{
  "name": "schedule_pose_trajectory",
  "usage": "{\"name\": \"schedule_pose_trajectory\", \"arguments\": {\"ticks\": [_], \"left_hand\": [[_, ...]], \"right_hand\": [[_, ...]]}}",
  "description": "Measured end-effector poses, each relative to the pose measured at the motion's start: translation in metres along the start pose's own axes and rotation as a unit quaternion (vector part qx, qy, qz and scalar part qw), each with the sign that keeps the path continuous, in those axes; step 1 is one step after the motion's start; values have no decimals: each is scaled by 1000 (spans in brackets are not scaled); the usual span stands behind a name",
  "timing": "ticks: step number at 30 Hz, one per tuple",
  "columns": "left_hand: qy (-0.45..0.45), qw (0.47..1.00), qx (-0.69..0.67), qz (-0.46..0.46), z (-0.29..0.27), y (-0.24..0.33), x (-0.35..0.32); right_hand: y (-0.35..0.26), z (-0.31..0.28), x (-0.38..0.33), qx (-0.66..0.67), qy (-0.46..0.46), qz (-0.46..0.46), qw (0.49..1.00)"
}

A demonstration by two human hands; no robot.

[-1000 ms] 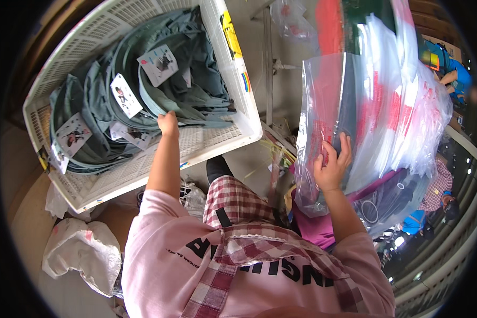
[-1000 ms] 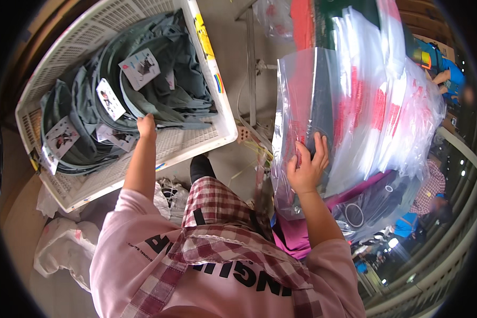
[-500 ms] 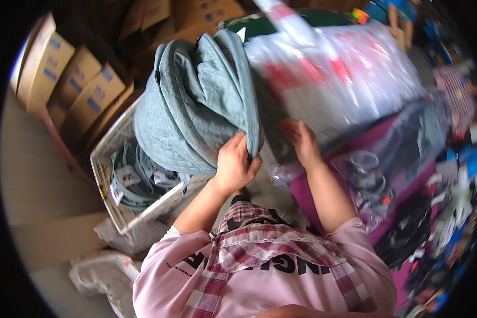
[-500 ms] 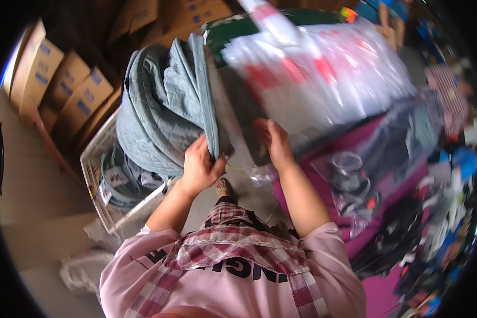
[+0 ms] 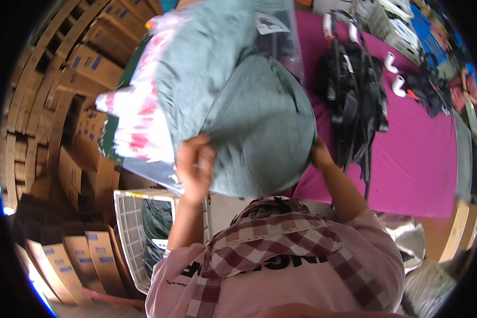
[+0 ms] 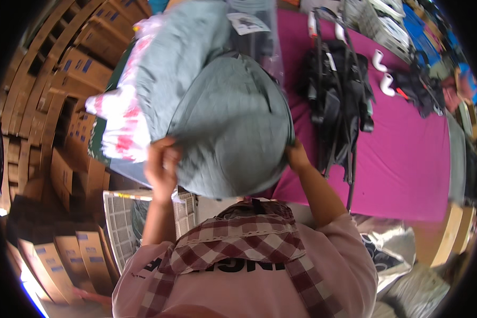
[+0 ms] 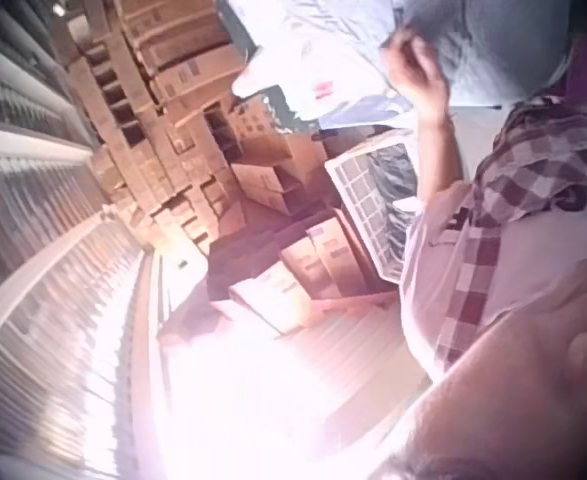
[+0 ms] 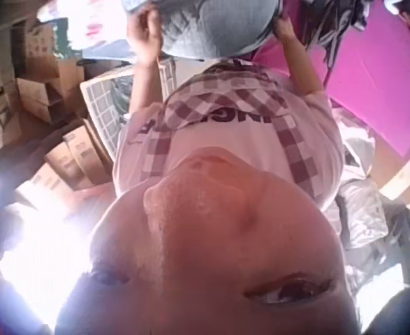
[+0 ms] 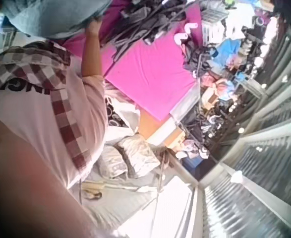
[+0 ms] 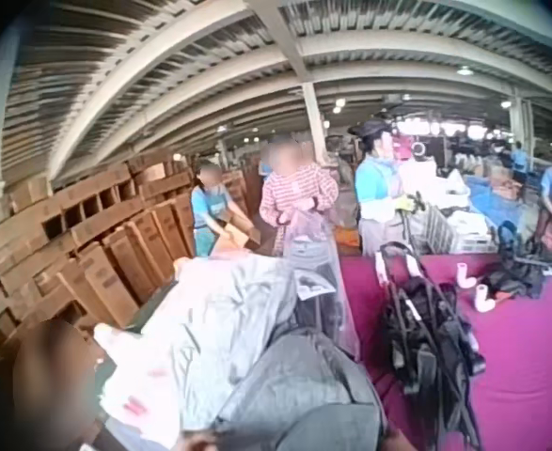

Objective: The person assembles baby strollers by attaching wheels and fabric seats to stroller frames on a pink table. They repeatedly pick up wheels and seats, place them into plastic bags, and hand them to a coworker for further assembly.

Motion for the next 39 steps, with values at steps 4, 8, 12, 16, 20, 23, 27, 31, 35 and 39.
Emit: {"name": "schedule_pose_trajectory", "arguments": {"ticks": [4, 8, 12, 16, 20, 23, 27, 31, 35, 39], "left_hand": [[27, 974, 147, 171, 1, -19, 68], [-207, 954, -154, 152, 127, -35, -7], [-426, 885, -117, 150, 223, -3, -120], [-437, 889, -91, 101, 186, -12, -92], [-400, 911, -30, 93, 125, -29, -84], [-329, 942, -49, 45, 91, -38, -97], [-187, 982, -14, 6, 27, -44, -93], [-124, 969, -182, 110, -10, -10, -60], [-172, 896, -277, 300, 21, 96, -6], [-174, 833, -282, 444, 41, 165, 17]], "right_hand": [[49, -58, -75, 53, 39, 42, 997], [10, -64, -118, -66, 106, 43, 991], [-34, -22, -96, -129, 101, -59, 985], [-77, 55, -95, -456, 222, -177, 843], [-83, 118, -71, -440, 170, -221, 854], [-74, 144, -42, -395, 148, -220, 879], [-142, 165, -62, -69, 37, -250, 965], [-228, 164, -142, 26, -32, -276, 960], [-256, 126, -204, 145, 11, -302, 942], [-258, 69, -276, 192, 128, -344, 910]]}}
Point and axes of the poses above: each hand's wrist, its own x-axis towards the middle knuckle, its own z-axis out of the palm, y = z × x, the point moved 8 cm from there along x, towards the middle knuckle, and after that the axes turned 12 degrees about z, right-handed, at the moved point
